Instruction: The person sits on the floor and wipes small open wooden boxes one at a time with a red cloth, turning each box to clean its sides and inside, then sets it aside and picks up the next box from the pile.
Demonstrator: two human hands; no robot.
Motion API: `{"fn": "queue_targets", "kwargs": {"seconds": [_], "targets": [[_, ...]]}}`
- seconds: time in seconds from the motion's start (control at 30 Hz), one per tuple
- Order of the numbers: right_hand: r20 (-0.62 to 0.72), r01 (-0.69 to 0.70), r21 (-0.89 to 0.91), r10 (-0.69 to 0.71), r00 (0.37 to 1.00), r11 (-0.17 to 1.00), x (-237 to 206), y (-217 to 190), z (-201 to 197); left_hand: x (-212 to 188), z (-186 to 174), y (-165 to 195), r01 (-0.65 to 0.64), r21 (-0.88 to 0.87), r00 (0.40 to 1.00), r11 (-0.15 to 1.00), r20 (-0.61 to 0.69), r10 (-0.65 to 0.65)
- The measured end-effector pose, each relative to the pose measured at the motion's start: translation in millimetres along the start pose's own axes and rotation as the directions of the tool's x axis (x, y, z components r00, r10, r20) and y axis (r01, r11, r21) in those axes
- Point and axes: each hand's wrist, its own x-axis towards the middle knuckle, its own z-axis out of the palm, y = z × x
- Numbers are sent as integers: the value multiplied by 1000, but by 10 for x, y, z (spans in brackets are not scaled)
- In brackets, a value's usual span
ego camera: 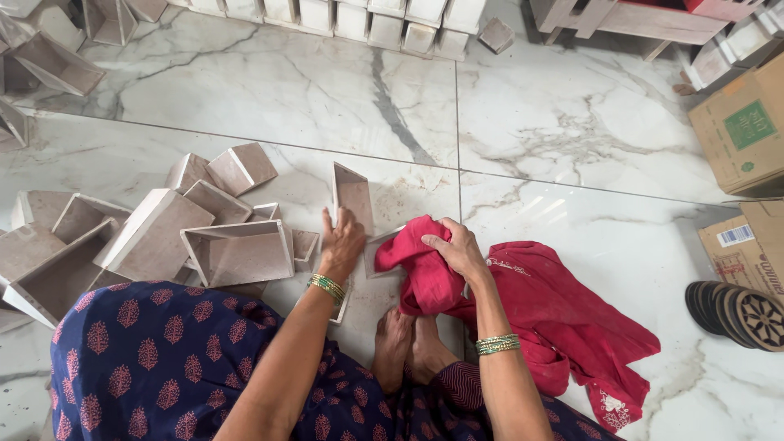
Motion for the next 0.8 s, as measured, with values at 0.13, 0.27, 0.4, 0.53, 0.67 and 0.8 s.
{"fn": "queue_targets", "kwargs": {"seconds": [0.13, 0.27, 0.4, 0.53, 0.67, 0.8], "targets": [[21, -103, 64, 102, 995, 993, 3, -59, -138, -11, 38, -65, 65, -103, 984, 993, 172, -47], [-40, -65, 86, 69, 997, 994, -11, -164, -272, -52, -4, -43, 81, -97, 961, 992, 272, -52], [-77, -63, 192, 79, 994, 979, -23, -289, -413, -91, -32, -27, 6, -85, 944, 996, 329, 22], [-168, -7, 376, 76, 983, 927, -49, -529, -616, 161, -22, -102, 257, -586, 964, 769, 98, -248], [-499, 339, 354, -130, 857, 871, -203, -905, -805, 460, -163, -132, 253, -940, 906, 229, 147, -398], [-560, 459, 260, -254, 788, 850, -363, -1286, -592, 413, -547, 55, 29, -934, 887, -356, 188, -422]]}}
